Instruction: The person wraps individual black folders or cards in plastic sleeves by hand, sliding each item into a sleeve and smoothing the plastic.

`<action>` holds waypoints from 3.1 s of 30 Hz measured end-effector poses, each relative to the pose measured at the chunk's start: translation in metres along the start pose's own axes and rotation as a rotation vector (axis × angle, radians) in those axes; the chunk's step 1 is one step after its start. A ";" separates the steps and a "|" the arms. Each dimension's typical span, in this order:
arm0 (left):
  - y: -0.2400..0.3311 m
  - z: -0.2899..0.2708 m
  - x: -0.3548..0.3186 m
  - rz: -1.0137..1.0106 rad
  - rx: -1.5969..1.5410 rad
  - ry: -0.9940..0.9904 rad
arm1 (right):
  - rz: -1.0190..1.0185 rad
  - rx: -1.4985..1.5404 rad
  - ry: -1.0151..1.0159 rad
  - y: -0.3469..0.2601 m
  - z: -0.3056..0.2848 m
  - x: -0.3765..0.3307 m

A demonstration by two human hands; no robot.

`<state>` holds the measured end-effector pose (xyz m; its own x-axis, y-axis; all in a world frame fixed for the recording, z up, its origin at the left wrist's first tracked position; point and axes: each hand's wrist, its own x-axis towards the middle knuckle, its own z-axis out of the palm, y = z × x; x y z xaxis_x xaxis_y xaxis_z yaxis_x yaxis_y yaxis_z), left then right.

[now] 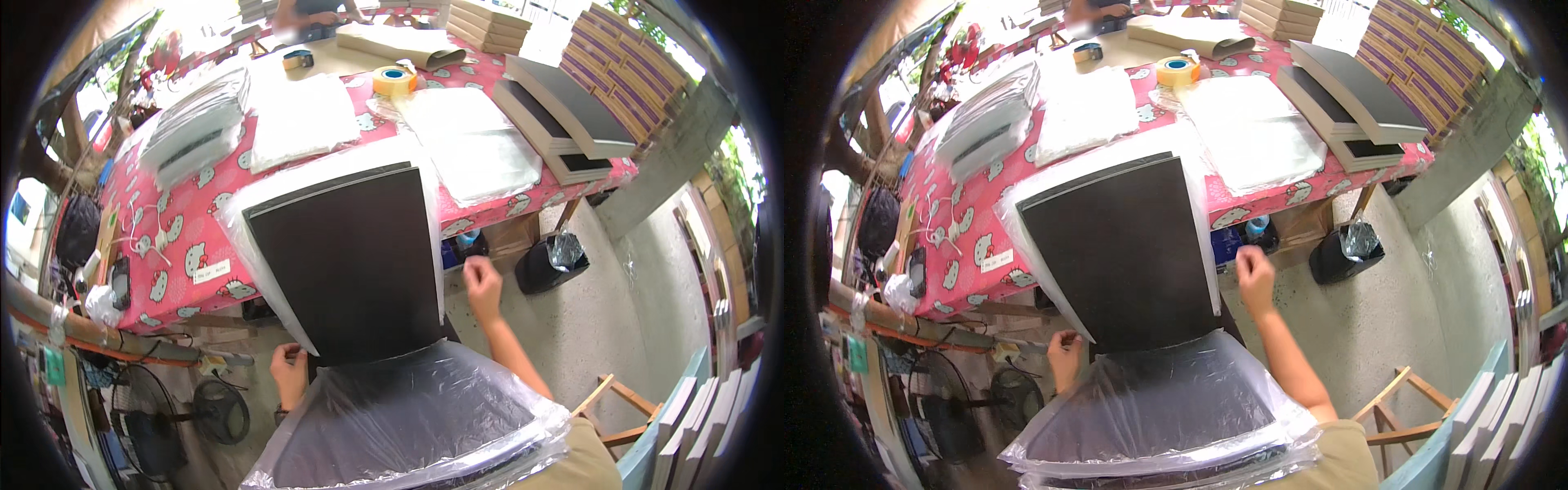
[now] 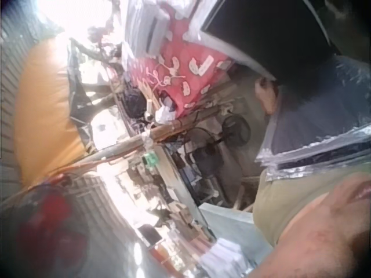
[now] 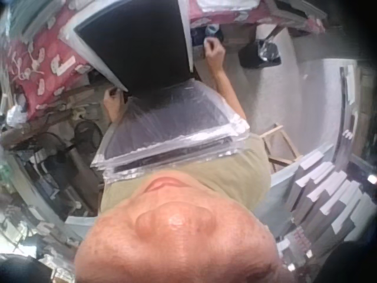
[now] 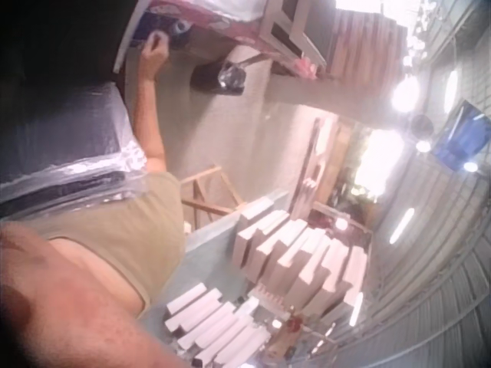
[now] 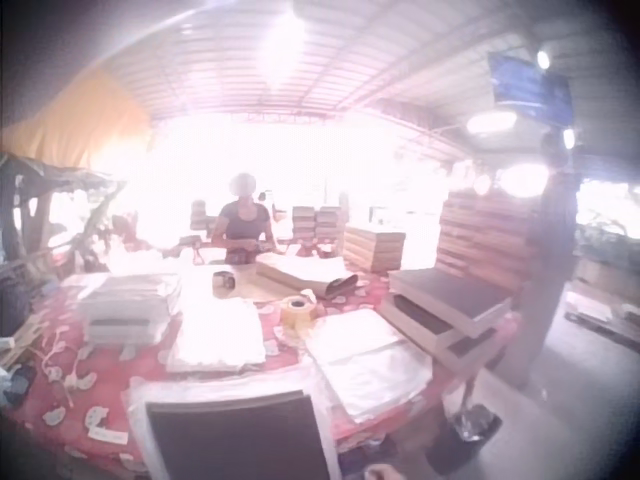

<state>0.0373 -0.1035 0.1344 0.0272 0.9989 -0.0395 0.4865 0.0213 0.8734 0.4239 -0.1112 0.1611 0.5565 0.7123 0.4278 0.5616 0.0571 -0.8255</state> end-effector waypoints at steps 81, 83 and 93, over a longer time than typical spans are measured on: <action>0.239 -0.015 0.031 0.574 -0.553 -0.333 | -0.633 0.254 -0.683 -0.221 0.024 0.021; 0.242 -0.009 0.023 0.356 -0.658 -0.384 | -0.567 0.355 -0.643 -0.227 0.029 0.024; 0.232 -0.001 0.032 0.162 -0.864 -0.233 | -0.013 0.526 -0.688 -0.215 0.023 0.028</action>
<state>0.1500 -0.0667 0.3362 0.2600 0.9604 0.1004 -0.3601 -0.0001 0.9329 0.3045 -0.0872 0.3424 -0.0380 0.9646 0.2610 0.1150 0.2636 -0.9577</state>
